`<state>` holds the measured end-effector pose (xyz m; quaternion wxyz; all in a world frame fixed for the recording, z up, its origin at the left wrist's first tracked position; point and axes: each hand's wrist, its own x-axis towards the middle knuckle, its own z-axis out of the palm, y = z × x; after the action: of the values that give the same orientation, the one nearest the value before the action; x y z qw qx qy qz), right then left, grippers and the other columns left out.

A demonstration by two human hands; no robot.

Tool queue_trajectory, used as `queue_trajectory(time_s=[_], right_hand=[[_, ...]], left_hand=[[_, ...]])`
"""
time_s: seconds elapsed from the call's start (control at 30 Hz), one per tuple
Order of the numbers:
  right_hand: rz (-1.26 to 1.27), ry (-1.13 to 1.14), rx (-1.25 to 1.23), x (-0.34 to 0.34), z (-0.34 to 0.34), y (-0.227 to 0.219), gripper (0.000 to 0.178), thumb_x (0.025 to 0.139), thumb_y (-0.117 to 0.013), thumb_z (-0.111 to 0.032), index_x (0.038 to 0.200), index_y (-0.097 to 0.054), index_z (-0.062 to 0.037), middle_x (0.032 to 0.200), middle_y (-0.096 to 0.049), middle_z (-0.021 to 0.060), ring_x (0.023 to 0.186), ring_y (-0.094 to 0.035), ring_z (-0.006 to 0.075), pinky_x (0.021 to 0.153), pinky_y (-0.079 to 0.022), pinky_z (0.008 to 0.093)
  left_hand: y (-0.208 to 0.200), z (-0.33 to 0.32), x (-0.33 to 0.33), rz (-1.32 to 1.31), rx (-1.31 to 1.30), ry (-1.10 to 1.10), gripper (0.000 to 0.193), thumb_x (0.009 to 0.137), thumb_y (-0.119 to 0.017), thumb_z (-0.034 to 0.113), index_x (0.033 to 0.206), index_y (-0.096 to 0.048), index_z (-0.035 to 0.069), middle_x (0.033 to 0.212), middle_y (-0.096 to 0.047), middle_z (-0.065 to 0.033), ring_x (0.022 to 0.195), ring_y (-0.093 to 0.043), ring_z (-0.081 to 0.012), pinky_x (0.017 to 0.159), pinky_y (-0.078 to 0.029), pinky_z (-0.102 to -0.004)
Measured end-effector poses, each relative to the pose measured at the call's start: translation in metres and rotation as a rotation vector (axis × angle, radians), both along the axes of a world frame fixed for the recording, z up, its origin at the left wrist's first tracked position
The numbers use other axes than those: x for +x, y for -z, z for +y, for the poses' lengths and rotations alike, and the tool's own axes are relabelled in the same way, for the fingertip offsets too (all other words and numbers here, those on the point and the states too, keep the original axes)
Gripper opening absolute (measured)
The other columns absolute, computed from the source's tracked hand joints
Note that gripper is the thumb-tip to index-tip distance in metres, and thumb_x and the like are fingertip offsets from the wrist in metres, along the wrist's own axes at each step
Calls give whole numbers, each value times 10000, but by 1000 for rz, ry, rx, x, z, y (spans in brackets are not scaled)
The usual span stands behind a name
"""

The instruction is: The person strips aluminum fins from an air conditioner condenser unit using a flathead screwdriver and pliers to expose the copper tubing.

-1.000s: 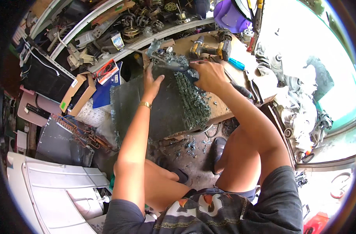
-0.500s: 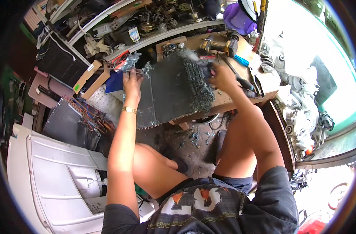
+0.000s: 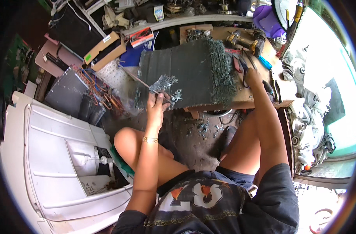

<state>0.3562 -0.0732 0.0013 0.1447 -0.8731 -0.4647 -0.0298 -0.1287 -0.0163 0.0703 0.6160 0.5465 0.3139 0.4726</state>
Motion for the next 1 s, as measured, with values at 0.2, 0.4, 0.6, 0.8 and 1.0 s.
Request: queue_trajectory(time_s=[0.2, 0.4, 0.6, 0.8, 1.0], right_hand=[[-46, -100, 407, -112, -3, -96, 300, 896, -767, -224, 1143, -722, -60, 1068, -744, 235, 1019, -705, 446, 888, -558, 523], [59, -1062, 429, -301, -27, -112, 557, 895, -775, -250, 1384, -627, -28, 1288, -643, 225, 1251, -576, 430, 1013, -479, 533], [448, -1127, 273, -331, -26, -91, 320, 935, -723, -172, 1212, -705, -15, 1005, -691, 191, 902, -683, 437, 800, -545, 495], [207, -1111, 225, -329, -29, -74, 257, 885, -741, -156, 1112, -726, -37, 953, -671, 145, 901, -683, 396, 800, -542, 490], [74, -1105, 253, -333, -31, -76, 276, 836, -758, -170, 1092, -738, -69, 936, -642, 94, 922, -683, 319, 829, -522, 442]], left_hand=[[39, -42, -20, 26, -42, -84, 242, 1094, -602, 266, 1279, -566, 114, 1085, -644, 0, 986, -644, -86, 816, -568, -287], [60, -76, -17, 112, 50, -29, 232, 1105, -550, 187, 1289, -578, 48, 991, -676, -12, 924, -635, -102, 818, -533, -283], [66, -84, -30, 196, 209, -196, 127, 1033, -611, 36, 1141, -655, -13, 870, -707, -111, 757, -662, -169, 726, -539, -324], [56, -94, -36, 524, 281, -224, 112, 1037, -618, 26, 1108, -691, -21, 878, -744, -69, 788, -673, -119, 754, -542, -282], [65, -96, -30, 145, 100, -234, 11, 985, -656, -10, 987, -648, -3, 893, -703, -106, 830, -684, -189, 771, -523, -302]])
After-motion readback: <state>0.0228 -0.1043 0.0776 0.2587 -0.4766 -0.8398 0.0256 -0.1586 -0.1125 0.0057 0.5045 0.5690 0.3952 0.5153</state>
